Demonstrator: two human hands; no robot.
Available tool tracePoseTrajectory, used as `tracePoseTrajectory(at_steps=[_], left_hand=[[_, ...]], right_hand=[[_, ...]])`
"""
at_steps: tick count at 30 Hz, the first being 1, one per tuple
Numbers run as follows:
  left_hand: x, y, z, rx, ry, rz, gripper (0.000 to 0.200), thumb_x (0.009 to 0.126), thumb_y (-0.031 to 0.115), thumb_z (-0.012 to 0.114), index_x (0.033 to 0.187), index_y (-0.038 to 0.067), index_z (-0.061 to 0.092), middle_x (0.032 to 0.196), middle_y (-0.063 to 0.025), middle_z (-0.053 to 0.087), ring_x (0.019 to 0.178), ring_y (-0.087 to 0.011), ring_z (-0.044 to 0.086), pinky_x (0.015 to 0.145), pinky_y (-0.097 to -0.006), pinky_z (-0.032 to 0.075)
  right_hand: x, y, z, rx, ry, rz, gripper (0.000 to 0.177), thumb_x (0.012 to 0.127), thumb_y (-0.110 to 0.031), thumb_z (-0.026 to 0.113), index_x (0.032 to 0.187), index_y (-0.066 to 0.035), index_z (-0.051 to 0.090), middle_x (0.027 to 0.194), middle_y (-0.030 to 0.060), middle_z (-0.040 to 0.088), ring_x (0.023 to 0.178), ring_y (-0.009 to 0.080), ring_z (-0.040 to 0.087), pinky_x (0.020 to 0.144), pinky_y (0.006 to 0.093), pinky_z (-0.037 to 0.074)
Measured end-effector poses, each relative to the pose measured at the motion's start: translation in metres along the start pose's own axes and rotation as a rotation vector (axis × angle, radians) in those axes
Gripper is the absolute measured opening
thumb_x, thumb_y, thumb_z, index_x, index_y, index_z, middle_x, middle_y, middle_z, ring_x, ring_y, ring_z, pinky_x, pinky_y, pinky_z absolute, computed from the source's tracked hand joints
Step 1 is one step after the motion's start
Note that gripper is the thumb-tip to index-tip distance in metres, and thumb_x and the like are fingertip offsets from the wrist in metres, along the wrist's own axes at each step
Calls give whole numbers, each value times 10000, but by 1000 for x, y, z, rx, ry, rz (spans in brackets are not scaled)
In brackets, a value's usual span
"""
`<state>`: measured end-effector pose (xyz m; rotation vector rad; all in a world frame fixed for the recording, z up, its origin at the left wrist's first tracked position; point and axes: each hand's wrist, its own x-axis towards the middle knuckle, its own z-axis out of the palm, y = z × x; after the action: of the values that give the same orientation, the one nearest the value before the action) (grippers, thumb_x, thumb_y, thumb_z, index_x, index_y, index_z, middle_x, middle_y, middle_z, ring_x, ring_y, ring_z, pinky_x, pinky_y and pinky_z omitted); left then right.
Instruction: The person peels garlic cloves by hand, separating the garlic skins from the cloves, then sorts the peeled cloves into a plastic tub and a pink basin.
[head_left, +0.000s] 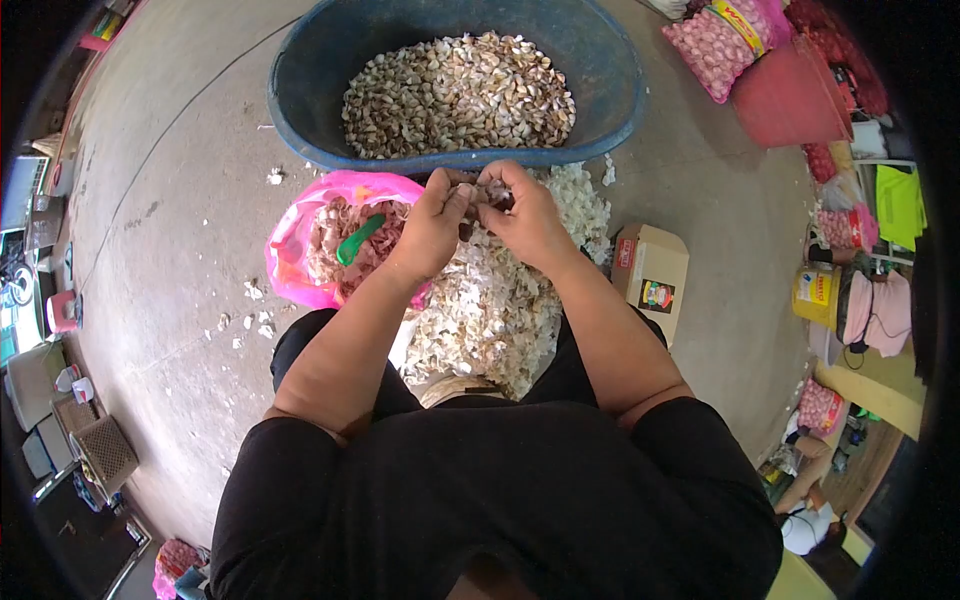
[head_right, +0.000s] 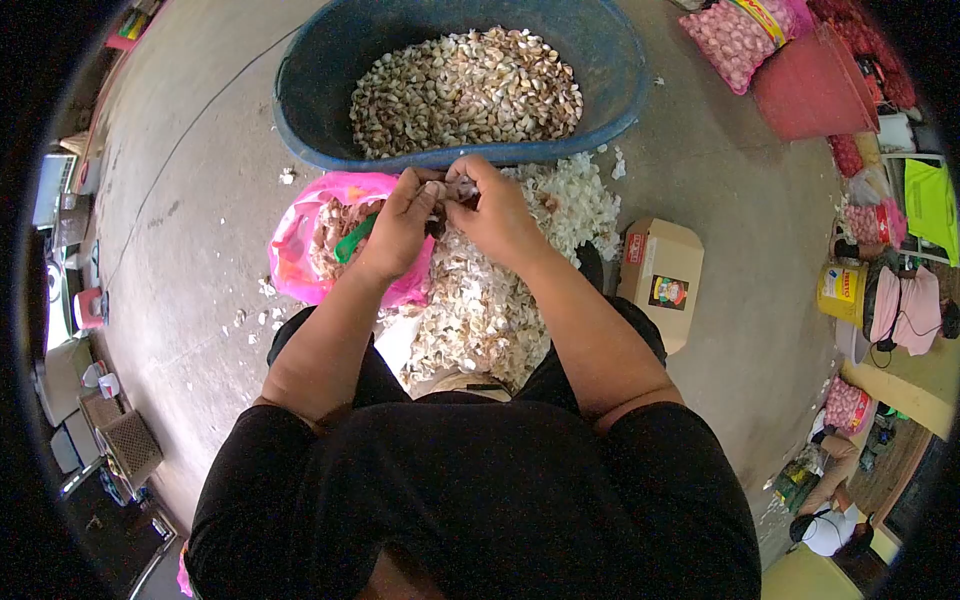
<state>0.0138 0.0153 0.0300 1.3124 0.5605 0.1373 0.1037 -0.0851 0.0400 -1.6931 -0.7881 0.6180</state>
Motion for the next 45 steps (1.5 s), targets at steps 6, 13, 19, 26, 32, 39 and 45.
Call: tracePoseTrajectory(at_steps=[6, 13, 19, 26, 32, 39, 45], left_hand=[[-4, -5, 1, 78, 19, 79, 133, 891, 123, 370, 971, 34, 428, 803, -35, 493, 751, -100, 455, 676, -227, 390], [-1, -8, -6, -171, -35, 30, 126, 886, 160, 372, 953, 75, 437, 767, -13, 493, 664, -86, 451, 549, -217, 385], [-1, 4, -14, -409, -40, -153, 139, 872, 195, 387, 937, 113, 479, 799, 2, 513, 714, -82, 459, 585, -221, 374], [0, 4, -16, -342, -104, -75, 115, 824, 102, 481, 928, 57, 495, 857, -36, 549, 742, -106, 526, 626, -235, 418], [-1, -10, -11, 195, -78, 88, 167, 787, 118, 566, 881, -16, 535, 763, -47, 576, 698, -107, 531, 617, -243, 435], [3, -19, -9, 92, 5, -49, 206, 789, 173, 563, 865, -18, 573, 695, -36, 556, 648, -90, 481, 575, -225, 396], [5, -23, -13, -229, -31, -171, 213, 799, 184, 547, 857, -19, 572, 704, -22, 534, 632, -89, 466, 565, -220, 381]], right_hand=[[-1, 19, 1, -53, -41, -10, 218, 670, -7, 606, 843, -20, 474, 654, 78, 523, 580, 147, 514, 545, 279, 421], [-5, 9, -3, 442, -225, 347, 77, 783, -48, 519, 855, -43, 492, 679, 40, 518, 559, 138, 525, 511, 278, 445], [-2, 10, -17, 1051, -205, 545, 186, 822, -61, 438, 991, -1, 490, 821, 93, 567, 730, 179, 574, 655, 293, 467], [0, 9, -27, 898, -281, 492, 232, 819, -40, 457, 1042, 15, 494, 913, 108, 576, 828, 197, 581, 722, 286, 466], [-2, 15, -22, 441, -304, 449, 275, 813, -63, 495, 1070, 36, 493, 872, 89, 592, 724, 146, 591, 590, 250, 480], [-9, 6, -13, 68, -189, 265, 146, 765, -74, 569, 869, 27, 587, 695, 80, 605, 558, 105, 567, 488, 228, 463], [-9, 8, -10, 29, -93, 212, 112, 759, -88, 589, 727, 18, 570, 623, 60, 580, 543, 99, 557, 476, 218, 449]])
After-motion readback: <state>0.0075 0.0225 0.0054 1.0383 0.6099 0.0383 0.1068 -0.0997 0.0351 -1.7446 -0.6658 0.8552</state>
